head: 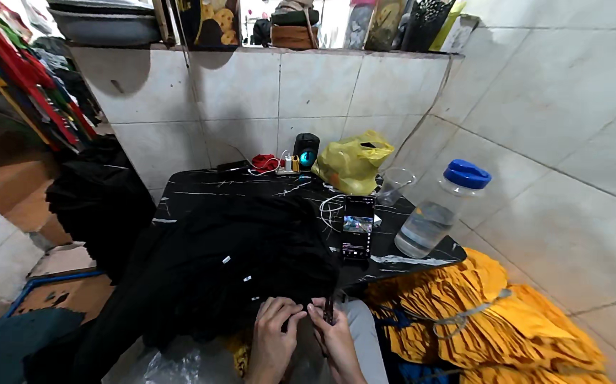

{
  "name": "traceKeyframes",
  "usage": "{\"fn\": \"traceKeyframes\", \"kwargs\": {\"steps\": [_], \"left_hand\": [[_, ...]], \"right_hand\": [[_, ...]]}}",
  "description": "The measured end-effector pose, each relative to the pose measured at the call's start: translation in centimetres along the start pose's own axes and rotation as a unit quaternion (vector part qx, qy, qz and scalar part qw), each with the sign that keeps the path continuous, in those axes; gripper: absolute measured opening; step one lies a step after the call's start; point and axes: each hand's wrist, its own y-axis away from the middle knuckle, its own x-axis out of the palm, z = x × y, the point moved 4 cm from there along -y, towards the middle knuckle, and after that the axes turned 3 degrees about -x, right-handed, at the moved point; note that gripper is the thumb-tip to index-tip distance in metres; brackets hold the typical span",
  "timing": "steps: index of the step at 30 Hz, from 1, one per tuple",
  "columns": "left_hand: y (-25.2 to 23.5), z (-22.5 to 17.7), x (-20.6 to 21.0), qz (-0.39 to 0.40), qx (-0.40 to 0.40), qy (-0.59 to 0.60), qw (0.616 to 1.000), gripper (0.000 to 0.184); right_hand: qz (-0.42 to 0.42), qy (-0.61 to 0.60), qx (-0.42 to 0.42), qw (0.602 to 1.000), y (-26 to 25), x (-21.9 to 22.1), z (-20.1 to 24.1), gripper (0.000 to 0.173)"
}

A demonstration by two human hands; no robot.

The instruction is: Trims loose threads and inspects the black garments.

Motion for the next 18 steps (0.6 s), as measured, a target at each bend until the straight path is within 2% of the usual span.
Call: {"fn": "traceKeyframes", "kwargs": {"steps": [18], "left_hand": [[0.08, 0.35, -0.03, 0.023, -0.029, 0.008, 0.999, 0.013]], "right_hand": [[0.016, 0.016, -0.001, 1.0, -0.27, -0.31, -0.3, 0.016]]}}
